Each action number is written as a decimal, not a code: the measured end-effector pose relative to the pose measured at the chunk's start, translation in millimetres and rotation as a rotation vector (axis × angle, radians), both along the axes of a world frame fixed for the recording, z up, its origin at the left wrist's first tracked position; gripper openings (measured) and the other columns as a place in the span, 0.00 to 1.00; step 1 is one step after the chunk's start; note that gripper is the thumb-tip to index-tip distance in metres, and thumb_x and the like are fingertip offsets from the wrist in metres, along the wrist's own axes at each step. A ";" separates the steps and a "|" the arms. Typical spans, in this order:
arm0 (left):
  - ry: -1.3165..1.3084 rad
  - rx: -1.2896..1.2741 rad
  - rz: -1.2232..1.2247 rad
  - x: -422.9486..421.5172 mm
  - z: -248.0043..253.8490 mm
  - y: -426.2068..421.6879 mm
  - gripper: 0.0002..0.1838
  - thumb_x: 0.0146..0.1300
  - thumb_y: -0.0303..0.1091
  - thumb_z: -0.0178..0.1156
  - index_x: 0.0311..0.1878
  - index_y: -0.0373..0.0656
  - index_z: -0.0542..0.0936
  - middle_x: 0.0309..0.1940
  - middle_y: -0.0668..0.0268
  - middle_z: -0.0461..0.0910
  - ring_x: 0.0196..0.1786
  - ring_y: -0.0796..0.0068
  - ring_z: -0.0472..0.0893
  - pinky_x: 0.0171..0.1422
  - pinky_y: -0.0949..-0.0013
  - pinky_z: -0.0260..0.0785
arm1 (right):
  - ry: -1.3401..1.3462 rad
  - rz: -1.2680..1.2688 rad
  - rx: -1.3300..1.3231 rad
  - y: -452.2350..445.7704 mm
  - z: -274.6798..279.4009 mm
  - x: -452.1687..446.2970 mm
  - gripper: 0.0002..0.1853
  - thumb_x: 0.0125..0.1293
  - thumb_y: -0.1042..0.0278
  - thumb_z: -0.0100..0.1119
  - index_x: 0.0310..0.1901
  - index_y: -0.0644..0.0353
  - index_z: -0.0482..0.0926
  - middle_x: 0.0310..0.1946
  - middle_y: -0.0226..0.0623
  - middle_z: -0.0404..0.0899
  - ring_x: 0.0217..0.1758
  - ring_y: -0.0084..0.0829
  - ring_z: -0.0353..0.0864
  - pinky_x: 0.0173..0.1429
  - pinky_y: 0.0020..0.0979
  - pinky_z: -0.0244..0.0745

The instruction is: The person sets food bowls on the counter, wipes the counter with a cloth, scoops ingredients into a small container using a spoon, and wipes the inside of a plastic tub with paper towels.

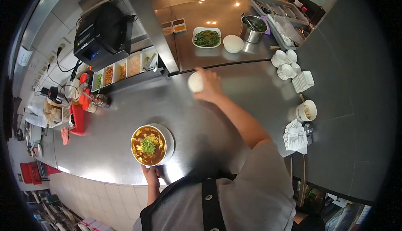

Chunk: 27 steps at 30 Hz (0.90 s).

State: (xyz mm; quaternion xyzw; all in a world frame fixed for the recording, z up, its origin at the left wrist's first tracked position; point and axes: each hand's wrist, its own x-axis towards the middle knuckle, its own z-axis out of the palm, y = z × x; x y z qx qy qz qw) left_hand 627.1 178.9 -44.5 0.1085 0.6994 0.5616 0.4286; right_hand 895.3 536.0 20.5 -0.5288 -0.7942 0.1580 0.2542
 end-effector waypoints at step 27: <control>-0.041 -0.007 0.001 19.0 12.4 20.3 0.28 0.58 0.14 0.46 0.61 0.45 0.60 0.35 0.64 0.76 0.14 0.83 0.64 0.14 0.79 0.53 | -0.061 -0.467 0.204 207.6 -21.3 125.2 0.47 0.46 0.57 0.77 0.67 0.56 0.60 0.61 0.55 0.67 0.56 0.56 0.75 0.61 0.50 0.70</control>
